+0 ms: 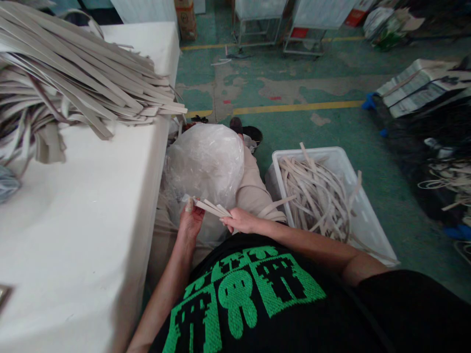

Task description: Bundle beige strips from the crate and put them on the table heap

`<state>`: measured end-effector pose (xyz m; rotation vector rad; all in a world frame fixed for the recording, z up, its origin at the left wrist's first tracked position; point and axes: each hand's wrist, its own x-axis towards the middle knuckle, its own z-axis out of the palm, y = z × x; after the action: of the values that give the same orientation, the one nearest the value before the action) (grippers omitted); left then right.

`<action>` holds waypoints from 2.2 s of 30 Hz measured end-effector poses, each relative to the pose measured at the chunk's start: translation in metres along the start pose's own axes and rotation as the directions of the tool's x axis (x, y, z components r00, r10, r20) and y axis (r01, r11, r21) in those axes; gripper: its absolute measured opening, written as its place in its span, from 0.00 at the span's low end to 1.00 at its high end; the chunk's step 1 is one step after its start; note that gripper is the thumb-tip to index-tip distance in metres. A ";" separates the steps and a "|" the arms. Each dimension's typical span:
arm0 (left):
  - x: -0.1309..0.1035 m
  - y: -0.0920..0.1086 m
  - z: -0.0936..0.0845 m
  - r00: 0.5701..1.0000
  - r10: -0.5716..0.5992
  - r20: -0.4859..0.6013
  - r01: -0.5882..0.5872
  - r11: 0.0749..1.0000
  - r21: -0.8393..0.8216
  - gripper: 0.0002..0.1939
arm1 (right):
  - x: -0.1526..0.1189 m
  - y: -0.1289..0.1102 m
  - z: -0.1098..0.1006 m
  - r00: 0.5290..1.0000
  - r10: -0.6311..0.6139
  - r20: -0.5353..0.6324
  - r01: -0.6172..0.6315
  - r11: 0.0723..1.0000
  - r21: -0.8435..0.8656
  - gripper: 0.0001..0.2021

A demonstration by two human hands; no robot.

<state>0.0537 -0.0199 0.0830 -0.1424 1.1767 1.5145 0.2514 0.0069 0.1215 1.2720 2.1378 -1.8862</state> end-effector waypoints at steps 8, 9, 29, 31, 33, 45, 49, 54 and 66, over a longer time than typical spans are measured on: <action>-0.009 -0.008 0.003 0.997 -0.059 0.055 0.059 0.998 0.001 0.08 | 0.007 -0.002 -0.002 0.999 0.053 -0.003 -0.053 0.998 0.035 0.15; -0.010 -0.010 0.003 0.996 -0.063 0.060 0.063 0.998 0.010 0.08 | 0.010 -0.002 -0.001 0.998 0.055 -0.005 -0.055 0.997 0.050 0.15; -0.039 0.003 0.034 0.976 0.109 0.187 -0.122 0.991 0.058 0.16 | -0.018 -0.042 -0.040 0.987 -0.155 -0.030 0.155 0.988 0.009 0.12; -0.039 0.013 0.034 0.977 0.171 0.126 -0.179 0.983 0.049 0.16 | -0.023 -0.043 -0.042 0.990 -0.141 0.000 0.141 0.990 -0.019 0.12; -0.042 0.017 0.035 0.975 0.184 0.122 -0.194 0.978 0.072 0.17 | -0.025 -0.046 -0.043 0.991 -0.133 -0.015 0.132 0.990 -0.057 0.12; -0.060 0.021 0.048 0.941 0.254 0.224 -0.294 0.941 0.168 0.21 | -0.023 -0.062 -0.041 0.979 -0.187 -0.085 0.177 0.978 -0.108 0.13; -0.068 0.017 0.054 0.914 0.261 0.310 -0.332 0.921 0.203 0.20 | -0.021 -0.069 -0.041 0.952 -0.258 -0.163 0.245 0.965 -0.093 0.13; -0.070 0.029 0.053 0.903 0.362 0.232 -0.406 0.896 0.179 0.20 | -0.030 -0.066 -0.043 0.963 -0.250 -0.105 0.231 0.959 -0.165 0.10; -0.077 0.037 0.060 0.891 0.389 0.236 -0.438 0.873 0.213 0.22 | -0.039 -0.069 -0.044 0.961 -0.256 -0.100 0.234 0.953 -0.190 0.11</action>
<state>0.0796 -0.0230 0.1841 0.4526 1.2953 1.6794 0.2586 0.0267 0.2096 1.1636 2.5696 -1.6834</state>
